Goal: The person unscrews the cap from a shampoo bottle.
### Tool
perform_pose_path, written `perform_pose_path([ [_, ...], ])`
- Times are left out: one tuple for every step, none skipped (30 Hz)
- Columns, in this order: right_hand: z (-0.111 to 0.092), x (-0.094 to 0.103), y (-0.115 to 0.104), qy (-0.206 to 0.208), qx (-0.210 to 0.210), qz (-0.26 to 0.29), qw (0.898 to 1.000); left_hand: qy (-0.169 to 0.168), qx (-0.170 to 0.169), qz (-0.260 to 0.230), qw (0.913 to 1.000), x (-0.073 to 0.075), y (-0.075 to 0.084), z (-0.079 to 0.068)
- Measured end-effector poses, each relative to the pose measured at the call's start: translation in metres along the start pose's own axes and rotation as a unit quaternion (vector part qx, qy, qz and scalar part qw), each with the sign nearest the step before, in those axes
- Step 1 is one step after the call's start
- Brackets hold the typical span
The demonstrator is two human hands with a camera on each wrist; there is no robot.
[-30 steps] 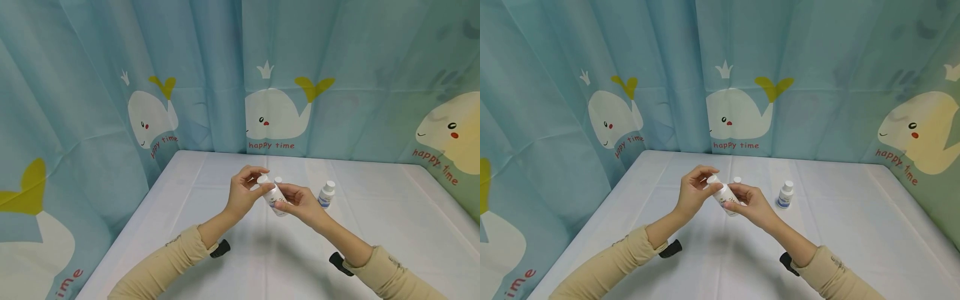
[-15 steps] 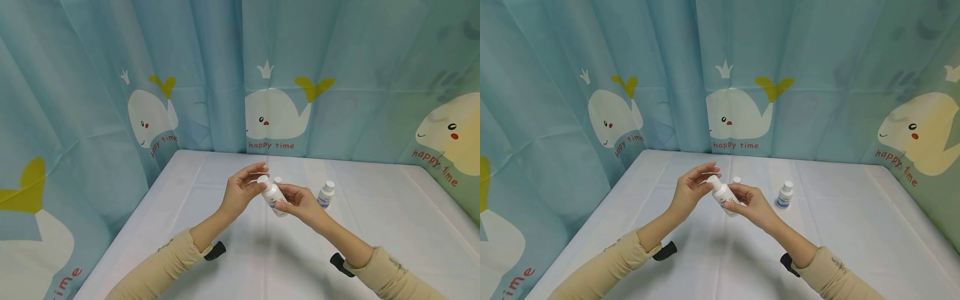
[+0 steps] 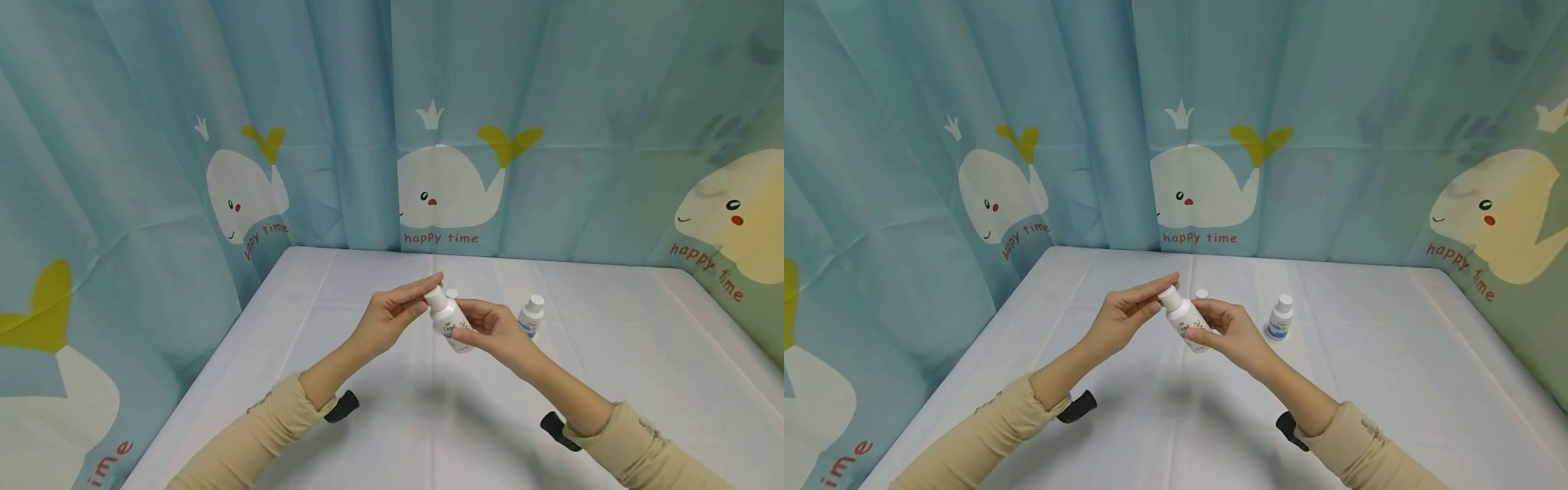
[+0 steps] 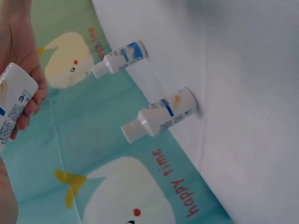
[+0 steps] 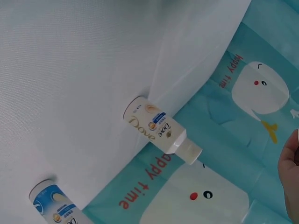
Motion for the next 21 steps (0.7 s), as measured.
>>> perform_pose_path([
  [0.0, 0.0, 0.0, -0.001, -0.001, 0.001, 1.0, 0.002, -0.005, 0.004, 1.0, 0.0, 0.001, 0.0],
  [0.0, 0.0, 0.0, -0.001, -0.001, 0.002, 1.0, 0.006, -0.008, 0.007, 0.9999, 0.0, 0.001, 0.001],
  [0.0, 0.0, 0.0, -0.001, -0.002, 0.003, 1.0, 0.01, -0.011, 0.009, 0.9999, 0.0, 0.001, 0.001],
  [0.0, 0.0, 0.0, -0.001, -0.002, 0.003, 1.0, 0.014, -0.012, 0.01, 0.9998, 0.001, 0.001, 0.001],
  [-0.001, -0.001, 0.0, -0.001, -0.001, 0.002, 1.0, 0.018, -0.013, 0.011, 0.9997, 0.001, 0.001, 0.001],
  [-0.001, -0.001, -0.001, -0.001, 0.001, 0.001, 1.0, 0.021, -0.012, 0.009, 0.9997, 0.001, 0.001, 0.001],
  [-0.001, -0.001, -0.001, -0.001, 0.002, 0.0, 1.0, 0.025, -0.011, 0.009, 0.9996, 0.002, 0.001, 0.001],
  [-0.001, -0.001, -0.001, 0.0, 0.004, -0.001, 1.0, 0.029, -0.011, 0.01, 0.9995, 0.002, 0.001, 0.001],
  [-0.001, -0.001, -0.002, 0.0, 0.007, -0.001, 1.0, 0.034, -0.01, 0.009, 0.9993, 0.003, 0.001, 0.001],
  [-0.001, -0.001, -0.002, 0.0, 0.009, -0.001, 1.0, 0.041, -0.01, 0.012, 0.999, 0.004, 0.001, 0.001],
  [-0.001, -0.001, -0.002, -0.001, 0.01, 0.0, 1.0, 0.05, -0.01, 0.016, 0.9986, 0.005, 0.001, 0.001],
  [-0.001, -0.001, -0.002, -0.003, 0.011, 0.001, 1.0, 0.061, -0.011, 0.023, 0.9978, 0.006, 0.001, 0.0],
  [-0.001, -0.002, -0.002, -0.004, 0.012, 0.003, 1.0, 0.073, -0.013, 0.032, 0.9968, 0.008, 0.0, 0.0],
  [-0.001, -0.002, -0.002, -0.005, 0.013, 0.004, 1.0, 0.084, -0.017, 0.04, 0.9955, 0.009, 0.0, 0.0],
  [-0.002, -0.003, -0.002, -0.006, 0.015, 0.004, 1.0, 0.095, -0.022, 0.049, 0.994, 0.01, 0.001, 0.0],
  [-0.002, -0.003, -0.001, -0.006, 0.014, 0.005, 1.0, 0.106, -0.027, 0.058, 0.9923, 0.011, 0.001, 0.0],
  [-0.002, -0.003, -0.001, -0.006, 0.014, 0.005, 1.0, 0.114, -0.031, 0.063, 0.991, 0.012, 0.002, 0.0],
  [-0.002, -0.003, 0.0, -0.006, 0.016, 0.006, 1.0, 0.119, -0.038, 0.068, 0.9898, 0.012, 0.003, 0.0],
  [-0.002, -0.003, 0.0, -0.006, 0.015, 0.006, 1.0, 0.122, -0.043, 0.069, 0.9891, 0.012, 0.003, 0.0],
  [-0.002, -0.004, 0.001, -0.005, 0.014, 0.006, 1.0, 0.124, -0.047, 0.067, 0.9889, 0.011, 0.003, 0.0],
  [-0.002, -0.003, 0.001, -0.004, 0.013, 0.005, 1.0, 0.125, -0.05, 0.064, 0.9888, 0.011, 0.002, 0.001],
])
Point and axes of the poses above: each hand's wrist, its own z-axis towards the middle knuckle, its own x-axis out of the back of the hand, y = z × x, the point moved 8 cm from there along z, towards the middle knuckle, and after that the axes turned 10 degrees about y, right-handed, at the moved point
